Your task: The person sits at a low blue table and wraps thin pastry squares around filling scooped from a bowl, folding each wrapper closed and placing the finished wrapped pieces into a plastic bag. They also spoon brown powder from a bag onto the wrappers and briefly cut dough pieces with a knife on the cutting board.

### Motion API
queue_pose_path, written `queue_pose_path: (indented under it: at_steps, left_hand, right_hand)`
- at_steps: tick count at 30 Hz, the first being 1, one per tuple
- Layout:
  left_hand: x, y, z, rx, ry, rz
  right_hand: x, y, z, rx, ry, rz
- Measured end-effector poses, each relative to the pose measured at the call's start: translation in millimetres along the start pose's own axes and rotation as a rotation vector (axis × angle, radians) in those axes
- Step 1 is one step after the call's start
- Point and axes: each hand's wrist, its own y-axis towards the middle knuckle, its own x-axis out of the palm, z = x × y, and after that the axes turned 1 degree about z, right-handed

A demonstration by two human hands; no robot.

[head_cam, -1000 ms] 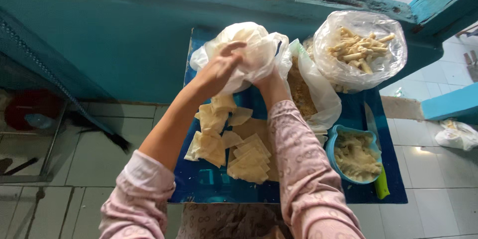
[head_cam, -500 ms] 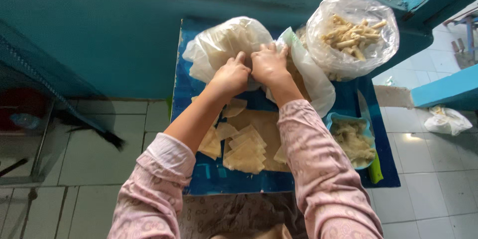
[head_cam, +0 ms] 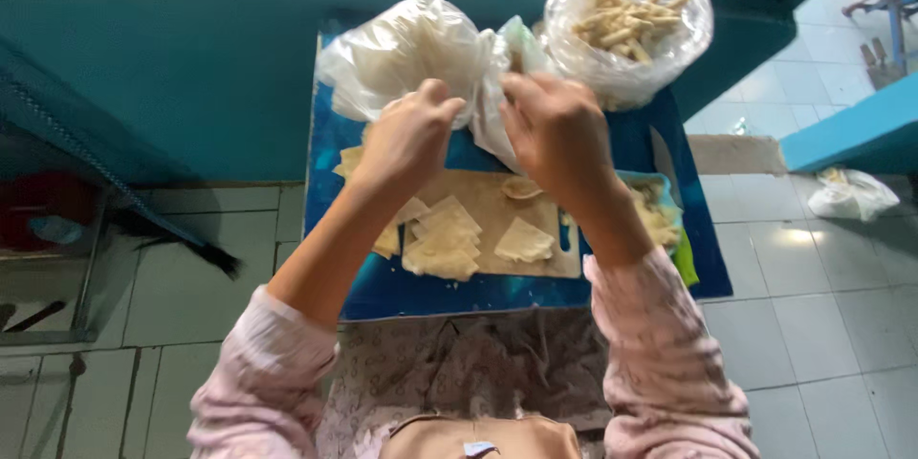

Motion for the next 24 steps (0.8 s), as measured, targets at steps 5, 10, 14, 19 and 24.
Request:
queue_pose_path:
  at_steps: [5, 10, 14, 19, 24]
  left_hand:
    - [-48, -82, 64, -0.103, -0.303, 0.124]
    - [2, -138, 131, -0.137, -0.389, 0.096]
    - [54, -149, 148, -0.121, -0.193, 0.097]
    - [80, -149, 147, -0.076, -0.096, 0.115]
    - [76, -159, 151, -0.064, -0.189, 0.016]
  right_hand:
    - [-72, -97, -41, 0.170, 0.135, 0.082]
    - [-54, -174, -41, 0.362, 0.128, 0.033]
    - [-23, -202, -27, 0.245, -0.010, -0.059]
    - [-9, -203, -16, 0.128, -0.044, -0.091]
    - [-10, -188, -3, 0.282, -0.046, -0.098]
